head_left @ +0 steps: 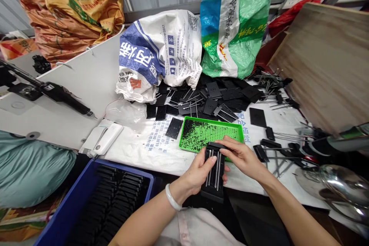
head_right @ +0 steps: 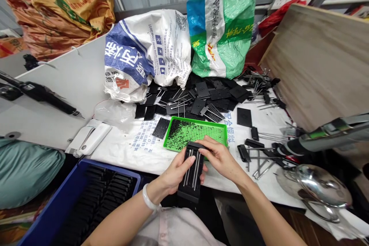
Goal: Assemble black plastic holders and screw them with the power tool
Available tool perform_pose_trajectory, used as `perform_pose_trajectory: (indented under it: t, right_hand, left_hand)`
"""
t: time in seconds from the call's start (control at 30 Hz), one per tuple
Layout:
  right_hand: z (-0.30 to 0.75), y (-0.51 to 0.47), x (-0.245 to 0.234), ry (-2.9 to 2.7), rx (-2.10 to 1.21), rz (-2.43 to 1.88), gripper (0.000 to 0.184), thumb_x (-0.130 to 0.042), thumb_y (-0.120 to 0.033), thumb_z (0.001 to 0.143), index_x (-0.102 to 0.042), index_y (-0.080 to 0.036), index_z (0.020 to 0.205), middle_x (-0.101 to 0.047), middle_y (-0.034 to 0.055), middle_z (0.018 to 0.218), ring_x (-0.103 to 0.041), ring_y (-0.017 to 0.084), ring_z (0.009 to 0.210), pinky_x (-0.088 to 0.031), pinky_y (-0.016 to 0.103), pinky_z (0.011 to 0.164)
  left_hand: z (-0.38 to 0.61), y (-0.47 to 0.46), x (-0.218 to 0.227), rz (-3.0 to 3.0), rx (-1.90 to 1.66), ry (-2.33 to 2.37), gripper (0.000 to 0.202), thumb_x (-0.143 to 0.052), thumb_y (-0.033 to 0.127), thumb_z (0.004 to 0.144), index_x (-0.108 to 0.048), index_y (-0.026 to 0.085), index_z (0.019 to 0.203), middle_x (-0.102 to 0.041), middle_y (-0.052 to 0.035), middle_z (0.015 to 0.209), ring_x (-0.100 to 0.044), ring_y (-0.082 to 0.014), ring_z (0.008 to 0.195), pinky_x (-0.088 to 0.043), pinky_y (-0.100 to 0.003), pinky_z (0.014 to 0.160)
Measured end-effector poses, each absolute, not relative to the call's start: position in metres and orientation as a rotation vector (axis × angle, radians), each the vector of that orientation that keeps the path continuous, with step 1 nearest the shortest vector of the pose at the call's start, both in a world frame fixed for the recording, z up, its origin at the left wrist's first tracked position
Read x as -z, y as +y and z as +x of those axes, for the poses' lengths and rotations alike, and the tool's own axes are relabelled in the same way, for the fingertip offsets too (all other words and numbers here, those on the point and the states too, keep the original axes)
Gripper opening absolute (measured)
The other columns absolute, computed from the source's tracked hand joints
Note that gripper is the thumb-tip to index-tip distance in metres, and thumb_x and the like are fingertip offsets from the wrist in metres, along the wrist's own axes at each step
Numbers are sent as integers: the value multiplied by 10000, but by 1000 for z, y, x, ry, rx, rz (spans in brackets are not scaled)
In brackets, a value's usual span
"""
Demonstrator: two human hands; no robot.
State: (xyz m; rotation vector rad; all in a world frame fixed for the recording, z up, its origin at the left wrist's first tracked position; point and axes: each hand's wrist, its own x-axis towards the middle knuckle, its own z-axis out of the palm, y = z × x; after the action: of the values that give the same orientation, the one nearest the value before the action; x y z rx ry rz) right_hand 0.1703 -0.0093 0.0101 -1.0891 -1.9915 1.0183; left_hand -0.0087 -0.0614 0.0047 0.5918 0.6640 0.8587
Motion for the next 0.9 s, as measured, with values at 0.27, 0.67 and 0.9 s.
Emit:
perform_pose_trajectory:
  t: [0.27,0.67,0.9]
  right_hand:
    - [166,-12,-7,-2002,-992,-1246,337,-470,-386,949,-689,-207,1133,-676,88,911,-597,277,1034,-487,396,904]
    - [137,-34,5,-1353,-1468,-1179,333,-636,-456,848,-603,-207,1066,-406,27,936,-541,133,632,-457,211,310]
    - [133,-42,6,-1343,-1389,-1230,339,-613,-414,856,-543,-230,1132,-414,25,954,-494,104,589,-423,178,286]
  left_hand:
    - [0,-61,2,678,-895,856,481,-602,505,835,-415,212,1167,-684,-46,805,-615,-156,555,-467,-267,537]
    - [-1,-60,5,646,-947,824,478,-603,474,854,-405,225,1212,-686,-29,792,-669,-169,598,-491,-248,516]
    - [2,-59,9,638,-975,816,419,-579,468,874,-443,230,1191,-688,-51,918,-684,-178,671,-529,-268,568]
